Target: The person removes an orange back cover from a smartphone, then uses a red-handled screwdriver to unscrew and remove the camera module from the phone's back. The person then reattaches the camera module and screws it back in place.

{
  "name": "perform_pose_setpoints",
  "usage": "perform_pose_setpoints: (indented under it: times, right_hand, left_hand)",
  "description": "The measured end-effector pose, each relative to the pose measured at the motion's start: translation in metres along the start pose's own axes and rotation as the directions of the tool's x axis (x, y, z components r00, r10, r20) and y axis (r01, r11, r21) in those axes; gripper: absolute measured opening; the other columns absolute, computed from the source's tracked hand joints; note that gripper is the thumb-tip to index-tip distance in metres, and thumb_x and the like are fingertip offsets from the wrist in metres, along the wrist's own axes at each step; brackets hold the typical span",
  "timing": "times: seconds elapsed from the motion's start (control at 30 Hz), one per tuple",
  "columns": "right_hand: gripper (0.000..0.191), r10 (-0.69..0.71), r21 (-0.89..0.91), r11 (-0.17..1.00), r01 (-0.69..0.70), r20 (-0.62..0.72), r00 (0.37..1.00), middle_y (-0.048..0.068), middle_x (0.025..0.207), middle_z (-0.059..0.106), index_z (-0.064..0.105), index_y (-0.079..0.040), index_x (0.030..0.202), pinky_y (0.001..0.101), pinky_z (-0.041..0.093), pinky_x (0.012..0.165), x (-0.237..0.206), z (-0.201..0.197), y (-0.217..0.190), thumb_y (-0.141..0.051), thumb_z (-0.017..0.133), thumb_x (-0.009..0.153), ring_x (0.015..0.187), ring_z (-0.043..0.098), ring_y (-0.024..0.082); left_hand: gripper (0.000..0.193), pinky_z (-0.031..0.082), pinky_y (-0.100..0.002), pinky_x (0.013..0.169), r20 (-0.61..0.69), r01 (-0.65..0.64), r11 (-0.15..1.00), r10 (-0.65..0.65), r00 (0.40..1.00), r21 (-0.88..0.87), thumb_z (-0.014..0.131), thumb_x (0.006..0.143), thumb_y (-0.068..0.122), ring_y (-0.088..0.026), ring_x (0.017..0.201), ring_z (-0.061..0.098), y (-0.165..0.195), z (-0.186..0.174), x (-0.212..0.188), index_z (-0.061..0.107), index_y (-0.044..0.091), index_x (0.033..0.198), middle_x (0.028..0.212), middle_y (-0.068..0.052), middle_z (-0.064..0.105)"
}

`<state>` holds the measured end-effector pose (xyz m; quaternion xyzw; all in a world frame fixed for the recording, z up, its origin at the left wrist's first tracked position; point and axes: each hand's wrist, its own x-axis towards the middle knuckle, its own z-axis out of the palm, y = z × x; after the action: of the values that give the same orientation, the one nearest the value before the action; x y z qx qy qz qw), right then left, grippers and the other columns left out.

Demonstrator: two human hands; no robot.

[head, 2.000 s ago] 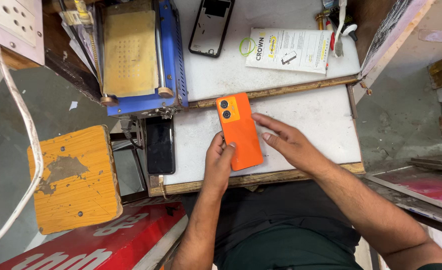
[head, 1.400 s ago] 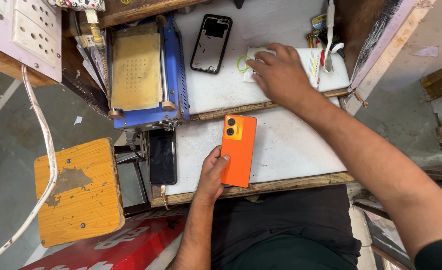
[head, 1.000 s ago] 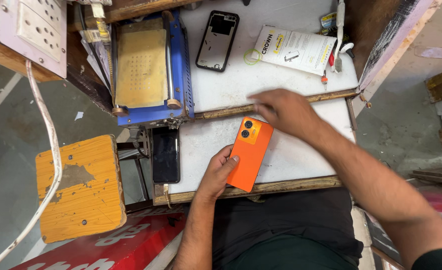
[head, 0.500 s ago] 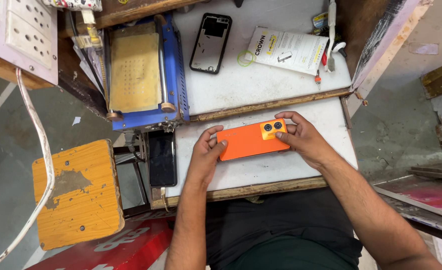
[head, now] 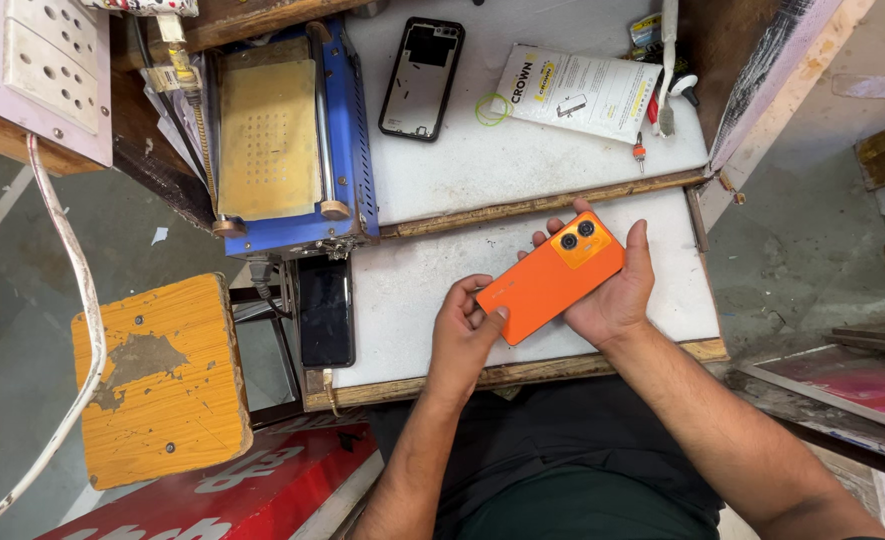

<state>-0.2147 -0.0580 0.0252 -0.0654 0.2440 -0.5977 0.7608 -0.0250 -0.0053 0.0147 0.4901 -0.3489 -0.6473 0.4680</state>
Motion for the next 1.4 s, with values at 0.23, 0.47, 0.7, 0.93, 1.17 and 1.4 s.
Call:
perform_pose_setpoints:
  times: [0.23,0.47,0.7,0.93,1.17,1.4]
  right_hand:
    - [0.082,-0.043,0.056,0.998,0.043,0.013,0.999,0.010,0.120,0.059,0.048,-0.014,0.144,0.0642,0.041,0.117,0.000,-0.009,0.002,-0.080,0.038,0.095,0.119,0.056,0.032]
    - [0.081,-0.040,0.011,0.999,0.040,0.045,0.998,0.009,0.120,0.058,0.048,-0.016,0.142,0.0640,0.041,0.119,-0.002,-0.013,0.006,-0.081,0.039,0.093,0.122,0.056,0.031]
    - [0.078,-0.037,-0.001,0.999,0.037,0.041,0.998,0.009,0.118,0.058,0.048,-0.017,0.139,0.0628,0.041,0.119,0.000,-0.016,0.007,-0.079,0.039,0.094,0.120,0.056,0.031]
    - [0.076,-0.040,0.017,0.999,0.039,0.075,0.996,0.010,0.119,0.057,0.048,-0.016,0.139,0.0618,0.042,0.119,0.000,-0.020,0.009,-0.078,0.039,0.097,0.120,0.056,0.030]
    - [0.075,-0.039,0.009,0.999,0.039,0.049,0.998,0.010,0.119,0.058,0.048,-0.016,0.139,0.0618,0.042,0.118,0.002,-0.019,0.008,-0.077,0.038,0.097,0.121,0.056,0.031]
    - [0.087,-0.017,0.011,1.000,0.017,0.032,0.999,0.011,0.127,0.057,0.046,-0.015,0.146,0.0626,0.041,0.117,0.003,-0.018,0.006,-0.083,0.034,0.092,0.127,0.053,0.033]
  left_hand:
    - [0.080,0.046,-0.050,0.107,0.147,-0.247,0.447,0.246,0.958,0.860,0.091,0.075,0.021,-0.039,0.130,0.051,0.033,0.023,-0.011,0.047,-0.002,0.138,0.138,-0.025,0.051]
    - [0.091,0.046,-0.051,0.105,0.059,-0.094,0.380,0.101,0.993,0.920,0.094,0.071,0.026,-0.039,0.128,0.049,0.037,0.038,-0.009,0.040,-0.002,0.140,0.136,-0.025,0.048]
    - [0.091,0.048,-0.050,0.103,0.029,-0.052,0.353,0.070,0.997,0.934,0.093,0.072,0.024,-0.039,0.129,0.047,0.033,0.040,-0.009,0.039,-0.002,0.141,0.138,-0.026,0.043]
    - [0.086,0.049,-0.048,0.103,0.026,-0.055,0.363,0.085,0.996,0.930,0.093,0.072,0.024,-0.038,0.127,0.049,0.026,0.037,-0.008,0.042,-0.001,0.137,0.137,-0.024,0.044]
    - [0.082,0.049,-0.049,0.101,0.064,-0.093,0.355,0.093,0.994,0.930,0.092,0.072,0.024,-0.038,0.122,0.051,0.030,0.036,-0.007,0.045,0.001,0.136,0.136,-0.023,0.046]
    - [0.081,0.049,-0.052,0.096,0.206,-0.240,0.144,0.218,0.954,0.960,0.091,0.074,0.031,-0.043,0.123,0.051,0.039,0.035,-0.009,0.048,-0.001,0.136,0.135,-0.027,0.049]
